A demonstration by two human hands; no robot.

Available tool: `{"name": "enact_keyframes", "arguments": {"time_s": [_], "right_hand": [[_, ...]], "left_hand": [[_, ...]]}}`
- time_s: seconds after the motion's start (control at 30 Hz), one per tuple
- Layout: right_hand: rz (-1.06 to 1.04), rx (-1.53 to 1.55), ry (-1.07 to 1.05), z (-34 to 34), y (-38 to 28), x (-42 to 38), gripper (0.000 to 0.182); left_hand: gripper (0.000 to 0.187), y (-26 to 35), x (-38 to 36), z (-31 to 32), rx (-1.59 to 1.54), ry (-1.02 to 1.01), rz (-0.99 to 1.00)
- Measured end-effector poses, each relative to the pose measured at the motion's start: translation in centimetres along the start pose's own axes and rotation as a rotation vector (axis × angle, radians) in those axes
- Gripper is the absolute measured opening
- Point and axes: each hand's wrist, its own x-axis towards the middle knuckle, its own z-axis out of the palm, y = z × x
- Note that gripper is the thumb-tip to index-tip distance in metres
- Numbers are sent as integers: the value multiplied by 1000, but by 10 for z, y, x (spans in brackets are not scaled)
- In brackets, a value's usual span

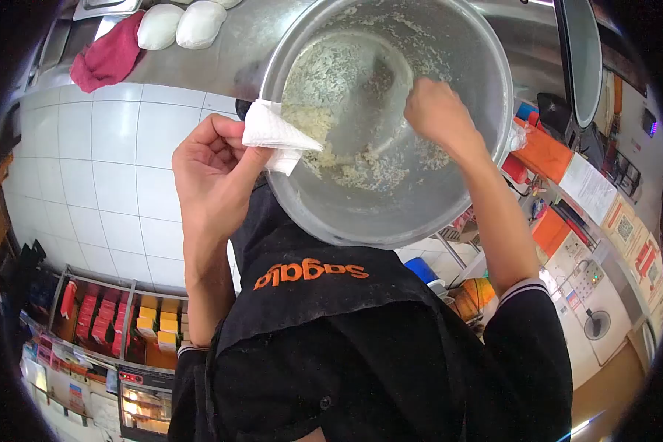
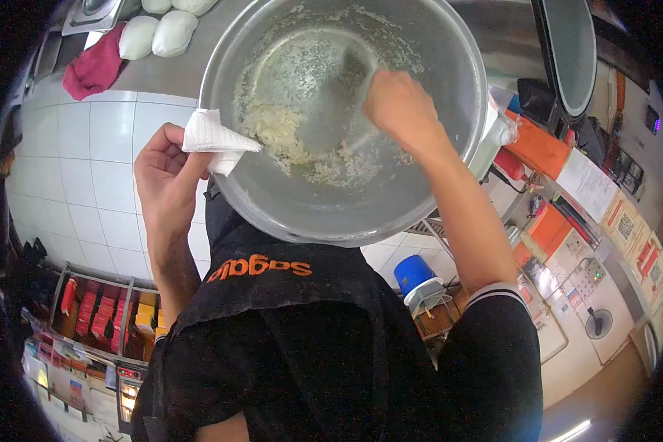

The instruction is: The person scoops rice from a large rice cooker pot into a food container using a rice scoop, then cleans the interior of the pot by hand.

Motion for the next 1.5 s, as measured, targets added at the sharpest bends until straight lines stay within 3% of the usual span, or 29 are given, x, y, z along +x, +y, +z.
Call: {"name": "enact_keyframes", "arguments": {"time_s": [0.03,0.1,0.17,0.23,0.27,0.3,0.33,0.43,0.5,0.57,0.67,0.77,0.9,1.0,1.07,1.33,1.5], "right_hand": [[141,81,100,-3,3,6,25],[107,142,86,39,-13,6,26],[-401,-29,70,71,-36,-30,26],[-287,-27,-20,50,-31,-25,25],[-182,-42,-94,34,-23,-19,25],[-188,-59,78,24,-9,-20,25],[-204,-67,246,17,7,-20,25],[-146,9,340,3,24,-9,26],[-113,54,297,-7,19,-17,25],[-101,108,302,-9,14,-22,25],[-103,210,326,-4,7,-30,25],[-139,232,361,1,7,-33,26],[-141,188,360,1,9,-35,29],[-158,186,422,4,12,-34,29],[-155,203,431,6,12,-36,29],[-123,173,388,9,17,-37,30],[-51,72,437,17,10,-21,33]], "left_hand": [[14,0,0,1,10,4,-5],[12,6,-2,4,151,26,58],[11,12,-6,5,306,63,123],[10,16,-13,11,684,233,352],[11,15,-15,8,662,235,348],[11,16,-14,7,666,243,348],[12,19,-11,4,589,245,365],[17,19,-1,-22,467,270,408],[29,18,2,-39,79,276,131],[37,16,1,-48,71,284,132],[38,17,-7,-54,-311,24,-55],[36,8,-5,-64,-679,-434,-120],[28,8,5,-32,-148,-274,-151],[21,7,9,-16,-43,-185,-146],[15,-4,7,-13,65,22,122],[18,13,-9,-2,-89,1,24],[22,18,-8,-5,56,-2,-29]]}}
